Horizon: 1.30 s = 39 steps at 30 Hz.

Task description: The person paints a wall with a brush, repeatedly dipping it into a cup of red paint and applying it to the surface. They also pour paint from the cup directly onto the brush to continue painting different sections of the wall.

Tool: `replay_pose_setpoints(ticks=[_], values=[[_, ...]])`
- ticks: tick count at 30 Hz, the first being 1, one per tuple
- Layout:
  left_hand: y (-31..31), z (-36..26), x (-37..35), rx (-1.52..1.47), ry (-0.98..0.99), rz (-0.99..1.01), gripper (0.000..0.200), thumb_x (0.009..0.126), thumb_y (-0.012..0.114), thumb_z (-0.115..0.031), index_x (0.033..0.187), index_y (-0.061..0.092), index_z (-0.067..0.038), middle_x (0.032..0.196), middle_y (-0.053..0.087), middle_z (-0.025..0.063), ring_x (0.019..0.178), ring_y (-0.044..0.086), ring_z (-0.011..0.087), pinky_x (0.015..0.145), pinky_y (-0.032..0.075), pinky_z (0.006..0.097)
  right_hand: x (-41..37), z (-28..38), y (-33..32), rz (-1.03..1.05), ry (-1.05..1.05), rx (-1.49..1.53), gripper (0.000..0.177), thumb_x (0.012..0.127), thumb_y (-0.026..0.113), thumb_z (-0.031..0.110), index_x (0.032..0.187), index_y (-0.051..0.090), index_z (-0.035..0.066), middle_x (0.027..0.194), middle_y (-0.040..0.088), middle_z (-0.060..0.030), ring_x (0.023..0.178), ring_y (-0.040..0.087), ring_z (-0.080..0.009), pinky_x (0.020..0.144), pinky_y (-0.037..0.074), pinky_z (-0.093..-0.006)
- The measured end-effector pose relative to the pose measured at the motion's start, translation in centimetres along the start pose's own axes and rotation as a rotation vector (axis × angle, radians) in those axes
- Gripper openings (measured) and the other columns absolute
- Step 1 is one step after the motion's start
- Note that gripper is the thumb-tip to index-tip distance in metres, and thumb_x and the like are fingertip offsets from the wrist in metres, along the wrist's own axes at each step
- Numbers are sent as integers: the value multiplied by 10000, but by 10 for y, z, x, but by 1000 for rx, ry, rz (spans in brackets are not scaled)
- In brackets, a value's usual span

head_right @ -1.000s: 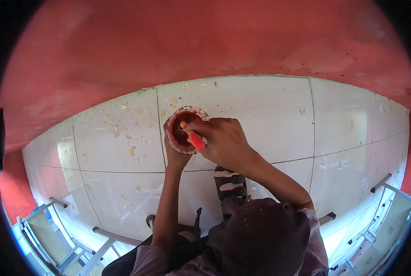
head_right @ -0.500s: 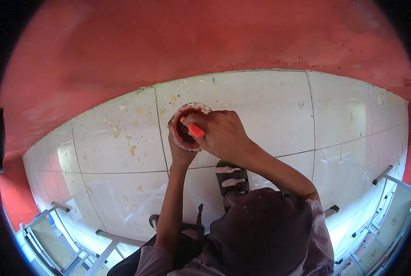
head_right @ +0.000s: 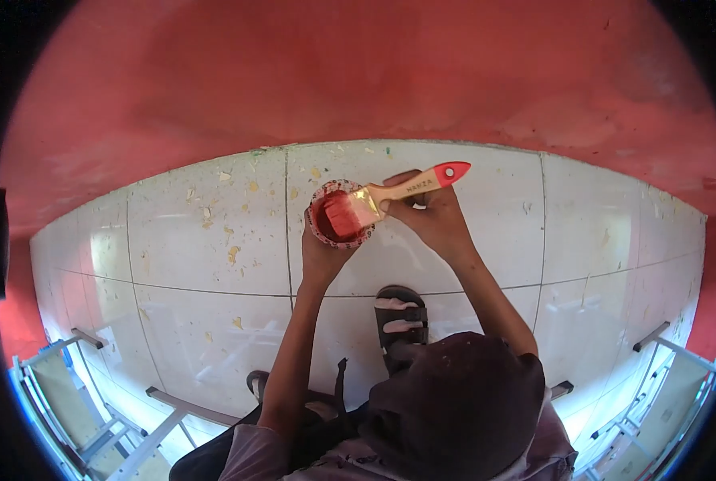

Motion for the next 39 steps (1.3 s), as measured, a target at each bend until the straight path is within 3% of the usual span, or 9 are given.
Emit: replay_pose_setpoints(ticks=[1,4,7,9,13,16,20,32,39], values=[[0,0,0,-26,-8,20,788,593,887,-142,1241,456,-17,1139,609,176,1049,594,350,897,486,413,-3,-7,-6,18,217,29,263,816,709,96,1063,618,90,855,649,10,709,556,-74,552,389,-230],[2,2,0,-73,-66,22,780,593,882,-132,1239,462,-14,1140,610,174,1050,594,351,895,486,413,-7,-37,-7,-49,464,284,294,817,704,121,1090,594,113,854,638,24,734,561,-75,551,371,-231],[-3,-5,1,-67,-85,41,782,596,877,-126,1247,458,-11,1152,604,177,1061,589,355,898,484,415,-12,-51,-1,-92,542,469,273,836,670,141,1094,581,137,906,641,34,764,577,-86,556,365,-234],[-6,0,0,-37,-49,38,776,615,881,-156,1244,453,-6,1167,610,164,1059,615,295,888,506,376,-14,-56,3,-92,590,567,284,851,638,149,1129,583,151,960,648,24,782,594,-108,567,397,-244],[-8,12,-1,5,-8,-9,789,618,892,-184,1248,452,-4,1167,614,162,1061,626,277,883,515,363,-17,-67,7,-51,638,863,330,872,592,170,1197,584,112,976,663,-27,785,624,-165,593,505,-260],[-14,5,1,54,8,-23,799,612,899,-198,1252,460,-6,1166,608,164,1069,619,290,891,508,371,-15,-68,10,53,628,1001,298,878,579,146,1173,580,105,1065,653,-35,915,638,-184,638,494,-260],[-13,8,4,23,-23,19,794,607,901,-215,1246,477,-11,1205,583,169,1103,597,298,907,496,375,-20,-62,16,73,577,1126,212,884,565,139,1082,601,71,1057,655,-81,874,644,-208,653,519,-260],[-38,10,-7,75,-47,-14,840,605,896,-232,1278,439,-23,1176,591,182,1087,583,349,908,485,423,-28,-64,41,125,621,1160,172,888,540,162,1016,637,100,1055,672,-82,775,637,-212,646,499,-302],[-55,20,-10,12,-46,-28,813,593,859,-178,1274,445,-16,1182,578,183,1106,546,385,933,451,448,-28,-71,53,199,623,1085,284,906,514,200,1165,591,113,1112,662,-70,807,628,-218,667,504,-323]])
Point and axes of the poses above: each hand's wrist, its own x-axis towards the middle knuckle, its own y-axis out of the palm, z = x × y, the point moved 4 cm from there along x, towards the middle knuckle
